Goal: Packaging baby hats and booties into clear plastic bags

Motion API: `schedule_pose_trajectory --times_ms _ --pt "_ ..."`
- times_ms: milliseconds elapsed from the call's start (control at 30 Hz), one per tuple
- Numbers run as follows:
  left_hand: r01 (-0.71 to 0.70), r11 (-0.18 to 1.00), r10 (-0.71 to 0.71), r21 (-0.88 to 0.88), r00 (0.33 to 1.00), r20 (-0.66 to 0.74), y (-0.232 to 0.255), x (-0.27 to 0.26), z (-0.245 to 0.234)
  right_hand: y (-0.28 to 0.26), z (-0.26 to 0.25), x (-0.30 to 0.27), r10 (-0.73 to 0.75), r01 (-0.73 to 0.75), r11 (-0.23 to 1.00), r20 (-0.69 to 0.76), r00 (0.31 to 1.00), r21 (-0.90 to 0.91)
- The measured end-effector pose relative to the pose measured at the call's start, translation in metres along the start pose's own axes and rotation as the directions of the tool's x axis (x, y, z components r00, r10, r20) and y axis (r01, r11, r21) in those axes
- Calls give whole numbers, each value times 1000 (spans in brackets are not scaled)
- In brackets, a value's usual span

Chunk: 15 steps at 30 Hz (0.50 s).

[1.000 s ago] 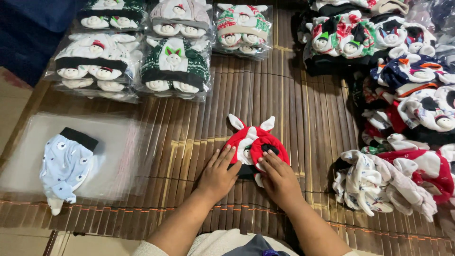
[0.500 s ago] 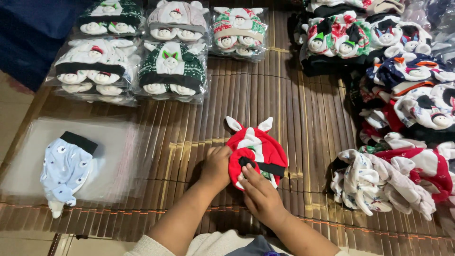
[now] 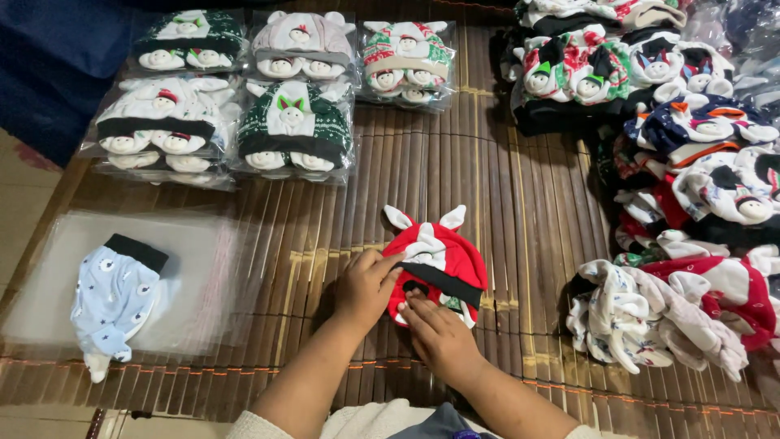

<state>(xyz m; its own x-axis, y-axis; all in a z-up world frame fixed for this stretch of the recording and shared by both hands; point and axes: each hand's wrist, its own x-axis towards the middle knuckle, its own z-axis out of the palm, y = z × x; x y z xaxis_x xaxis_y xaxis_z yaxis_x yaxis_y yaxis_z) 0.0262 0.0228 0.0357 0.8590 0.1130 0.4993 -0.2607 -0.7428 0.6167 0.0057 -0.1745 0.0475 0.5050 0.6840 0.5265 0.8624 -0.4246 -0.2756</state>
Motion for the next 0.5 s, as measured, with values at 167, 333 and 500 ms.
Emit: schedule_pose_trajectory --times_ms 167,333,500 --pt "-236 956 235 173 972 28 3 -4 -14 -2 -1 5 66 -66 997 -24 998 28" --pt "-307 923 300 234 952 65 7 -9 -24 0 7 2 164 -164 986 -24 986 9" --pt "-303 927 278 223 951 136 5 -18 -28 5 20 2 213 -201 972 94 973 -123"
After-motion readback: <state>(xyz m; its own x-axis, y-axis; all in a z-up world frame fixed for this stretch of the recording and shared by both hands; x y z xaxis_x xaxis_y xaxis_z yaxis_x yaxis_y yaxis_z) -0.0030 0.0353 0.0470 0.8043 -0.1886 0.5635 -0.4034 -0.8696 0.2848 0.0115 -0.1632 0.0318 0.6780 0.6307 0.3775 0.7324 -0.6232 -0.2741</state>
